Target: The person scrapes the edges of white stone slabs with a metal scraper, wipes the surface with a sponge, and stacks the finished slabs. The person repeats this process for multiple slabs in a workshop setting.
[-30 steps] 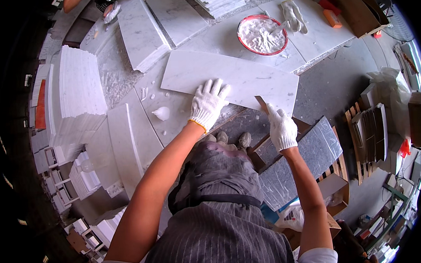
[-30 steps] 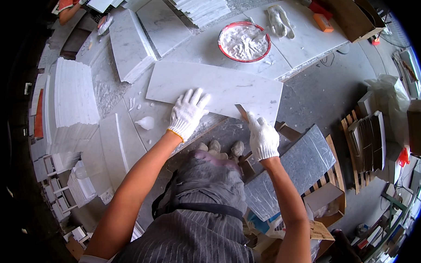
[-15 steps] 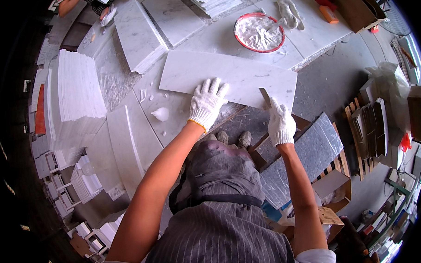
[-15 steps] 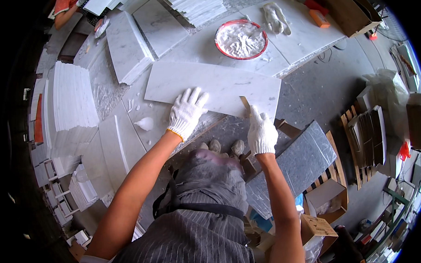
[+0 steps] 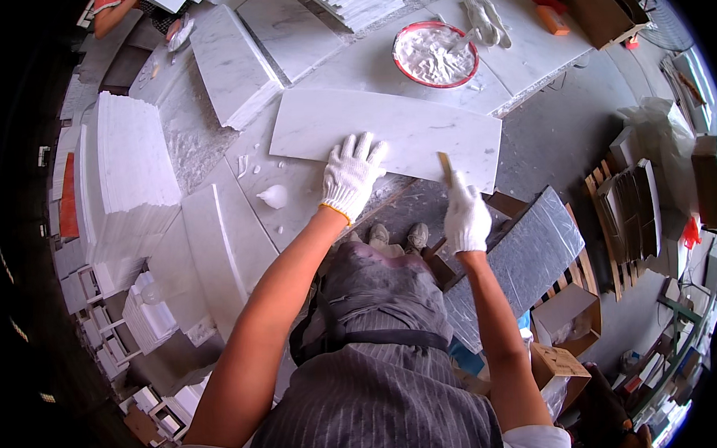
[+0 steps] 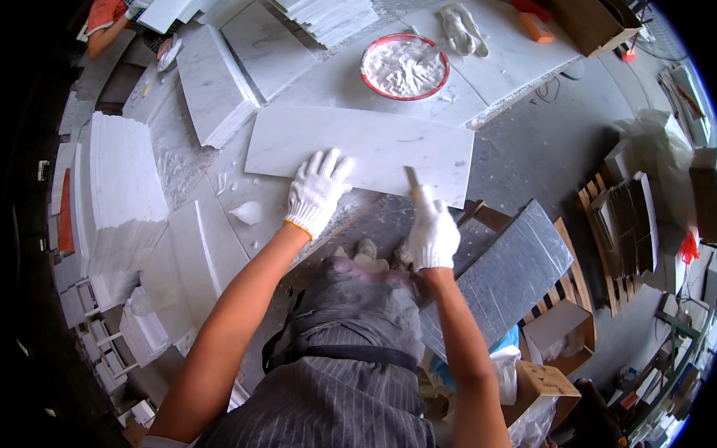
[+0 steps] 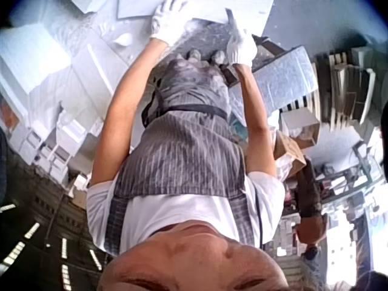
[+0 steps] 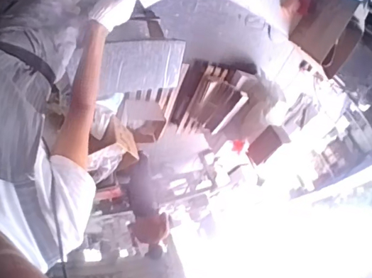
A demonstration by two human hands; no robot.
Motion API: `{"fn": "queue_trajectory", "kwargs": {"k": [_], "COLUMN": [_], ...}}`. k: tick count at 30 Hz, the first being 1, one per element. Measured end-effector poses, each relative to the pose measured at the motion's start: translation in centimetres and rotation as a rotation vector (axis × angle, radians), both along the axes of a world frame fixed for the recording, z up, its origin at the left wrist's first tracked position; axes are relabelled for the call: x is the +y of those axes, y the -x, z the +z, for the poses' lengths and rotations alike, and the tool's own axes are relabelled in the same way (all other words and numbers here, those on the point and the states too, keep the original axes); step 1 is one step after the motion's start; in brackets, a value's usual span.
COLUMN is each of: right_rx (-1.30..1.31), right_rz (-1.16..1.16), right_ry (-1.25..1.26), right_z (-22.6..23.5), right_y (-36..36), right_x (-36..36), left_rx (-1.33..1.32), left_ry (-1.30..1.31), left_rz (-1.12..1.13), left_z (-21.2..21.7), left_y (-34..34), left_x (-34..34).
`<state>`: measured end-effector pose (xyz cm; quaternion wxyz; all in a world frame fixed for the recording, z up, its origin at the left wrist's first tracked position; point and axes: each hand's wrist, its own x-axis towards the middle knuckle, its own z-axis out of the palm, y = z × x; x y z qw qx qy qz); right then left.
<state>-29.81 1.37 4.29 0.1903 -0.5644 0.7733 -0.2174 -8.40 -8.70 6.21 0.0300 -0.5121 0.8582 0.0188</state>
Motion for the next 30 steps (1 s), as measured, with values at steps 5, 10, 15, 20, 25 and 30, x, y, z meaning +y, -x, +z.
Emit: {"fn": "queue_trajectory", "kwargs": {"k": [5,10,15,20,25,30], "right_rx": [-0.043,-0.049,0.024,0.123,0.113,0.08], "right_rz": [0.09,0.024,0.169,0.236,0.457,0.584], "right_ry": [0.063,-0.001,0.04,0.065,0.003,0.028], "right_z": [0.2,1.9,0.6,1.8,2.4,2.4], "right_y": [0.6,1.0,1.3,3.3,4.7,6.1], "right_x": [0.2,-0.4,0.0,-2.5,-2.8,-4.0], "left_rx": [0.016,0.026,0.021,0.021,0.017,0.001], "left_ry": [0.05,0.055,0.035,0.044,0.032,-0.035], "left_rz": [-0.026,-0.037,-0.028,-0.037,-0.031,-0.01], "left_z": [-0.5,-0.4,-0.2,-0.3,-0.3,0.1], "left_y": [-0.4,-0.2,-0.3,-0.2,-0.3,0.2], "left_x": [0.1,0.0,0.1,0.1,0.1,0.3]}}
